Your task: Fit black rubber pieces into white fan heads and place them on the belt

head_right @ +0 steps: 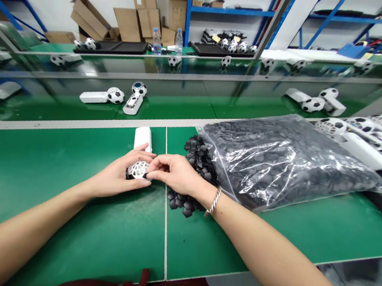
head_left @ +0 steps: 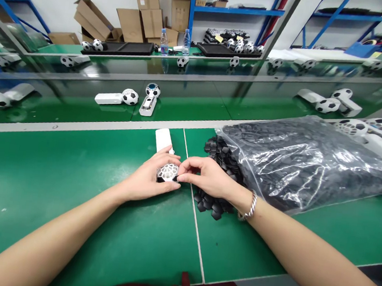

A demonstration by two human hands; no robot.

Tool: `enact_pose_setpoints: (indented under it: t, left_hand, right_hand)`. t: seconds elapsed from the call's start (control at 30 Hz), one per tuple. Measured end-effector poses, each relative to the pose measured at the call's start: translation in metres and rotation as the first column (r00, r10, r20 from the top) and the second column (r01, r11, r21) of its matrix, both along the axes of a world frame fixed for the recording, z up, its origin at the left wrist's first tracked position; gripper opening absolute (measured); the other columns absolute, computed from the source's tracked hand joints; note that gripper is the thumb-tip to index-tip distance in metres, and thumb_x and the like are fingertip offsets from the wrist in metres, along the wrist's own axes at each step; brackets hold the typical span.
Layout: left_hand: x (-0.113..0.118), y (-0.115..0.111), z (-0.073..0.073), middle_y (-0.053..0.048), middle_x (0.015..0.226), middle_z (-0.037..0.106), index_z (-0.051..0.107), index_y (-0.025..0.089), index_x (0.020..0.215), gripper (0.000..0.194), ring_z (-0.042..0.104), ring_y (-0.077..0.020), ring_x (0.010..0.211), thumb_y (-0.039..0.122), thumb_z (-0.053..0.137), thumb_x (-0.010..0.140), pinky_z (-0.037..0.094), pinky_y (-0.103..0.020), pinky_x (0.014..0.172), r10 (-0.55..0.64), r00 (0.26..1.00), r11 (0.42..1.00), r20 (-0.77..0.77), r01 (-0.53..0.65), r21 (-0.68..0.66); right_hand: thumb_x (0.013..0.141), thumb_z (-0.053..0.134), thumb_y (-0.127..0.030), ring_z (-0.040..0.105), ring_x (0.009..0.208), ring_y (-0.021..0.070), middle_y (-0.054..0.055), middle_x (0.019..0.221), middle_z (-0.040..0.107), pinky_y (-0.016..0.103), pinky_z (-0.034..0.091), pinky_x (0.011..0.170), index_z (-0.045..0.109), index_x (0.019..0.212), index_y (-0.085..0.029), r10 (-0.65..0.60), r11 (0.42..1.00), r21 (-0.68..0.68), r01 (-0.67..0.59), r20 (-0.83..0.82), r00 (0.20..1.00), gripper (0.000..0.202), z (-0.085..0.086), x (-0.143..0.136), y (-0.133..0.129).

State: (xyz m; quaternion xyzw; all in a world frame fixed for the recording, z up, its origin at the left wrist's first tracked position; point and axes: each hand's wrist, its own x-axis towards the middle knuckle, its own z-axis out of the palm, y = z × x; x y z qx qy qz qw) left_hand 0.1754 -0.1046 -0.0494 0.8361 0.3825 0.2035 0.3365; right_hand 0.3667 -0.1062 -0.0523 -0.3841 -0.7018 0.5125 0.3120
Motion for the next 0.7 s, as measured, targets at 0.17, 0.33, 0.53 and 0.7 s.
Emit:
enact_pose_setpoints:
  t: [0.17, 0.33, 0.53, 0.7]
  left_hand:
    - [0.003, -0.002, 0.0, -0.005, 0.122, 0.052, 0.051, 0.022, 0.105, 0.033, 0.014, -0.0247, 0.134, 0.029, 0.06, 0.075, 0.022, -0.047, 0.106, 0.029, 1.0, 0.999, 0.007, -0.029, 0.018]
    - [0.006, -0.004, 0.0, -0.006, 0.121, 0.051, 0.049, 0.022, 0.103, 0.031, 0.013, -0.0258, 0.134, 0.023, 0.056, 0.073, 0.024, -0.048, 0.105, 0.055, 0.998, 0.998, 0.005, -0.055, 0.022]
    - [0.008, -0.005, -0.001, -0.005, 0.121, 0.05, 0.049, 0.023, 0.1, 0.028, 0.02, -0.0234, 0.132, 0.021, 0.056, 0.073, 0.022, -0.046, 0.106, 0.061, 0.997, 0.998, 0.042, -0.061, 0.0]
    - [0.01, -0.007, -0.002, -0.005, 0.119, 0.051, 0.048, 0.021, 0.101, 0.031, 0.018, -0.0202, 0.132, 0.018, 0.057, 0.072, 0.022, -0.041, 0.107, 0.045, 0.998, 0.998, 0.041, -0.047, 0.033]
  right_hand:
    - [0.07, 0.065, -0.021, 0.048, 0.062, 0.0084, -0.003, 0.066, 0.055, 0.022, 0.04, 0.06, 0.06, 0.069, -0.015, -0.034, 0.999, 0.021, 0.034, 0.016, 0.999, 0.008, -0.002, -0.001, 0.001]
    - [0.066, 0.069, -0.028, 0.049, 0.062, 0.0088, -0.003, 0.065, 0.055, 0.022, 0.039, 0.059, 0.056, 0.065, -0.015, -0.007, 0.999, -0.053, 0.003, -0.073, 0.997, 0.018, -0.011, -0.003, 0.007]
    - [0.063, 0.071, -0.029, 0.045, 0.058, 0.0077, -0.005, 0.061, 0.05, 0.021, 0.036, 0.056, 0.052, 0.063, -0.015, -0.014, 0.997, -0.078, 0.008, -0.074, 0.997, 0.024, -0.012, -0.004, 0.008]
    - [0.067, 0.067, -0.023, 0.04, 0.057, 0.0063, -0.005, 0.061, 0.047, 0.02, 0.033, 0.055, 0.054, 0.066, -0.014, 0.013, 0.999, -0.038, -0.015, -0.051, 0.999, 0.017, -0.007, -0.004, 0.005]
